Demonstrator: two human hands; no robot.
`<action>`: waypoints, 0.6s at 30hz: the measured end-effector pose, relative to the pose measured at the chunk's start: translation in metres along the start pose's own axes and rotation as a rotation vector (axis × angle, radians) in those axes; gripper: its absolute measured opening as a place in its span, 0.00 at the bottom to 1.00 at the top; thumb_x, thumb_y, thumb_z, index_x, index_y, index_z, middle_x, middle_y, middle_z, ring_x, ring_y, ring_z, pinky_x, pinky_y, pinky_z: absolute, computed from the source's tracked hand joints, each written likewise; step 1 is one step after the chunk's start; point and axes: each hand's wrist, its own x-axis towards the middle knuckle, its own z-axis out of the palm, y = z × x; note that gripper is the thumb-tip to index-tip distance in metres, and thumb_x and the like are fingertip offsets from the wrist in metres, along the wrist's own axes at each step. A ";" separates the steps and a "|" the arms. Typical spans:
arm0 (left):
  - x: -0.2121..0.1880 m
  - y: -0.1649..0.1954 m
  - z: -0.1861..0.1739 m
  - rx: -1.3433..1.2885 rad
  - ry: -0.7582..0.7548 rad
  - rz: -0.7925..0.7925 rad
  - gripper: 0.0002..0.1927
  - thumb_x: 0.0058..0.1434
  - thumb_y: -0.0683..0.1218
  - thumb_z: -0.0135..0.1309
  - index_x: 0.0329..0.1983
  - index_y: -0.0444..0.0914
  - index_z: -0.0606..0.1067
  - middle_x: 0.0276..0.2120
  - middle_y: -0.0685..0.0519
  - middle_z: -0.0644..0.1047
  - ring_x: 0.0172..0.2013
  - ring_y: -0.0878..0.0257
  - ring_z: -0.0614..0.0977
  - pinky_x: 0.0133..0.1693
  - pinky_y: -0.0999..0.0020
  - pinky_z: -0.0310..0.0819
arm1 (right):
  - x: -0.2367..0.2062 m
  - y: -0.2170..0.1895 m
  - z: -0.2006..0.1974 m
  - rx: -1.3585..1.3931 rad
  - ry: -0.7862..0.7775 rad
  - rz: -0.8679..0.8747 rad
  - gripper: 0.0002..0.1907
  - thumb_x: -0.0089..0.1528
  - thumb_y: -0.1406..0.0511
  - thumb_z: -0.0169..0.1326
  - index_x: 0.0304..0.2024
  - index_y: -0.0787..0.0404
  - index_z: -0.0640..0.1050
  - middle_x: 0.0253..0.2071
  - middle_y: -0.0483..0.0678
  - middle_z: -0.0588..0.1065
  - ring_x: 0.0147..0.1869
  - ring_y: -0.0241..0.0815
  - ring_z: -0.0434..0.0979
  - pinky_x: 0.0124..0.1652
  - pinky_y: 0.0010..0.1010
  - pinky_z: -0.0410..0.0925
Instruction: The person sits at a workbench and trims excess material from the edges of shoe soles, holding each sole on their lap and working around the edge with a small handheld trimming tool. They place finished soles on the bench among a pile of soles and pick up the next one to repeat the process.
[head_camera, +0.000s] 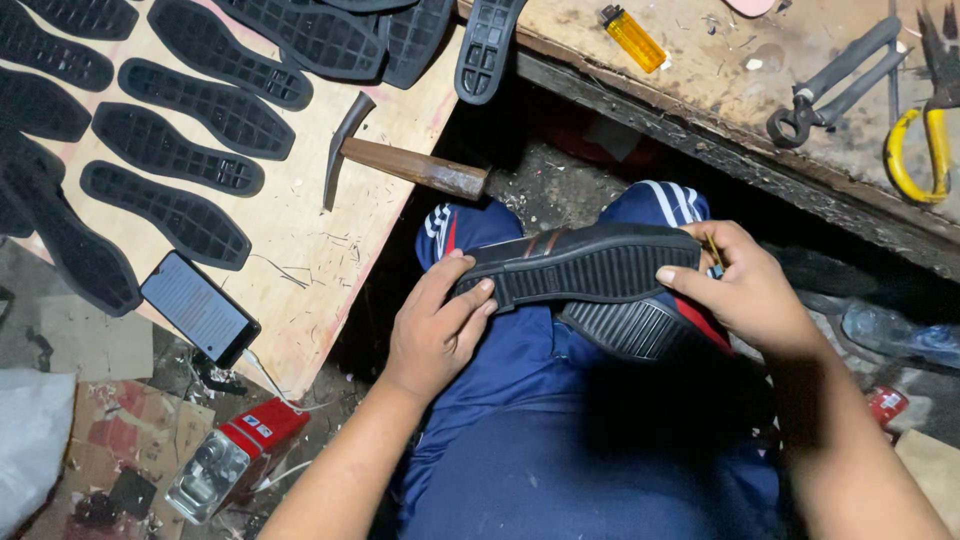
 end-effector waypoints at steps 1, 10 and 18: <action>-0.001 0.002 0.001 -0.002 0.018 -0.003 0.13 0.59 0.43 0.66 0.46 0.37 0.80 0.53 0.42 0.77 0.57 0.44 0.80 0.57 0.56 0.76 | -0.001 0.000 0.001 0.017 -0.004 -0.012 0.25 0.55 0.63 0.66 0.53 0.64 0.76 0.38 0.43 0.74 0.41 0.32 0.71 0.42 0.25 0.67; 0.016 0.039 0.008 0.237 -0.073 -0.138 0.22 0.51 0.39 0.57 0.51 0.32 0.74 0.49 0.40 0.77 0.55 0.45 0.76 0.61 0.47 0.60 | -0.003 0.002 0.002 -0.003 0.001 -0.081 0.26 0.54 0.63 0.67 0.52 0.65 0.76 0.36 0.42 0.70 0.38 0.31 0.67 0.40 0.24 0.65; 0.039 0.043 0.040 0.072 -0.008 -0.147 0.27 0.51 0.35 0.49 0.58 0.34 0.73 0.56 0.43 0.77 0.61 0.46 0.76 0.66 0.52 0.61 | -0.002 0.005 0.002 0.017 0.016 -0.122 0.24 0.54 0.63 0.66 0.51 0.64 0.78 0.40 0.44 0.71 0.41 0.33 0.68 0.43 0.25 0.66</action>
